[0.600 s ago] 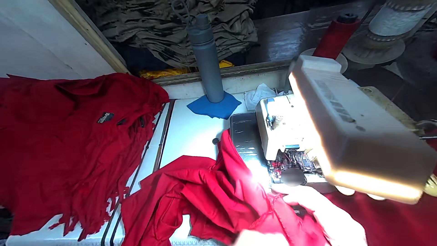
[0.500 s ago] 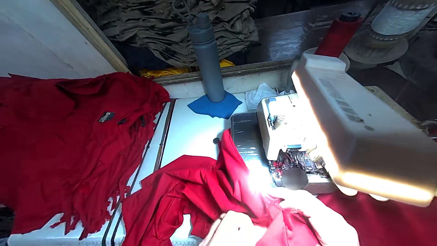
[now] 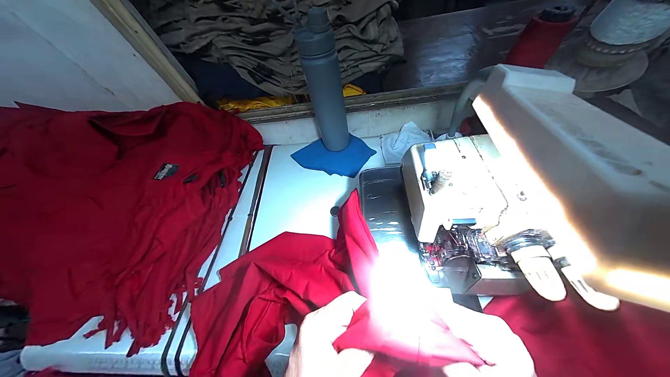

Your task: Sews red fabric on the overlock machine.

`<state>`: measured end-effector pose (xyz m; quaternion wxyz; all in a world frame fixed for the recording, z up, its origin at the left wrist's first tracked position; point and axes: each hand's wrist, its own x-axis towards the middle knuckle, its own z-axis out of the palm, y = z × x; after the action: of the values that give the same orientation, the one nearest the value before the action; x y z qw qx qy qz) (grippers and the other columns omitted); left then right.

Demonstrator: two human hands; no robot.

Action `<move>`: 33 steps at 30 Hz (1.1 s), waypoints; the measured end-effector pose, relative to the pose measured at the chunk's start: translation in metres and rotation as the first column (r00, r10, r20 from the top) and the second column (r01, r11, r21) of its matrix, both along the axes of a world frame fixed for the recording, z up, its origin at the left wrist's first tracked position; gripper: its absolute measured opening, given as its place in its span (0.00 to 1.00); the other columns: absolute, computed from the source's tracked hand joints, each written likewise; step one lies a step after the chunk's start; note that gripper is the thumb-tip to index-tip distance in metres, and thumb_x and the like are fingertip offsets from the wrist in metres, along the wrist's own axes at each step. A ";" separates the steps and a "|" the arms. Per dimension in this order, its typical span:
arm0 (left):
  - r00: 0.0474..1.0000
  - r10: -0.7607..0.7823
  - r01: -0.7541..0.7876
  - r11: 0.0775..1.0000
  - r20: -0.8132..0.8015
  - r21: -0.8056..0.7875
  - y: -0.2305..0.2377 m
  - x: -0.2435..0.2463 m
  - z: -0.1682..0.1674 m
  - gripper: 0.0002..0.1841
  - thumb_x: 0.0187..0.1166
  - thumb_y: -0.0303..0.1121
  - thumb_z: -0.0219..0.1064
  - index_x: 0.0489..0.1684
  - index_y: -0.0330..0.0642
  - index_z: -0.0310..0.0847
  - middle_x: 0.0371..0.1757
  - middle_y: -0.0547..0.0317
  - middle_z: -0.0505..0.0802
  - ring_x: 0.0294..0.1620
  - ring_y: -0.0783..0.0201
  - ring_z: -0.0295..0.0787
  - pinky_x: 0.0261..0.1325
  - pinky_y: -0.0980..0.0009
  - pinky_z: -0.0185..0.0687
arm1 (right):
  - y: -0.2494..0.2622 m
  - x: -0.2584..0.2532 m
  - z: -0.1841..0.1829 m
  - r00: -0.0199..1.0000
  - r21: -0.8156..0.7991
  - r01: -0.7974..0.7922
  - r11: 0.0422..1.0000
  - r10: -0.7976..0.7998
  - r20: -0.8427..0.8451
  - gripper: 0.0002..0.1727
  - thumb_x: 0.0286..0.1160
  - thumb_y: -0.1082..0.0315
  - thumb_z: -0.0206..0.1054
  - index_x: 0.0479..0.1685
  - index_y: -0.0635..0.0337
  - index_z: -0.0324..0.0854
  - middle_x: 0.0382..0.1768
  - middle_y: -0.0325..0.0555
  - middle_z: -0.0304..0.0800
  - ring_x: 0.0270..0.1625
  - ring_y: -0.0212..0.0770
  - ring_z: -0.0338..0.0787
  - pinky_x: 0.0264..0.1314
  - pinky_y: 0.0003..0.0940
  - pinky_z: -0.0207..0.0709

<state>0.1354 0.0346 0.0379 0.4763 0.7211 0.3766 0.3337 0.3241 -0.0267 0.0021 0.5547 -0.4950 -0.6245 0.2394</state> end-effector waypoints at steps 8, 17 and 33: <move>0.997 0.040 -0.032 0.991 0.063 -0.128 0.007 0.000 -0.003 0.07 0.68 0.20 0.65 0.35 0.29 0.89 0.34 0.70 0.94 0.42 0.88 0.87 0.52 0.86 0.81 | 0.006 -0.006 0.005 0.963 -0.209 -0.119 0.971 0.062 -0.261 0.08 0.72 0.79 0.62 0.35 0.75 0.87 0.34 0.40 0.92 0.45 0.13 0.86 0.54 0.12 0.78; 0.999 -0.009 0.018 0.983 0.053 -0.180 0.008 -0.002 0.002 0.06 0.59 0.21 0.77 0.33 0.35 0.91 0.34 0.70 0.95 0.41 0.85 0.90 0.49 0.83 0.87 | 0.008 -0.012 0.003 0.946 -0.244 -0.105 0.964 0.022 -0.323 0.07 0.73 0.77 0.64 0.37 0.71 0.87 0.34 0.33 0.91 0.42 0.11 0.85 0.51 0.11 0.79; 0.987 -0.121 0.125 0.992 0.107 -0.032 0.010 -0.011 0.010 0.04 0.68 0.21 0.66 0.32 0.28 0.86 0.32 0.68 0.93 0.40 0.90 0.85 0.47 0.88 0.80 | 0.010 -0.005 0.004 0.926 -0.163 -0.129 0.978 0.059 -0.374 0.09 0.72 0.74 0.65 0.40 0.69 0.89 0.37 0.31 0.93 0.46 0.11 0.86 0.54 0.14 0.81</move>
<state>0.1239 0.0451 0.0475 0.5291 0.7149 0.3124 0.3337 0.3196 -0.0168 0.0065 0.6010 -0.4602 -0.5081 0.4109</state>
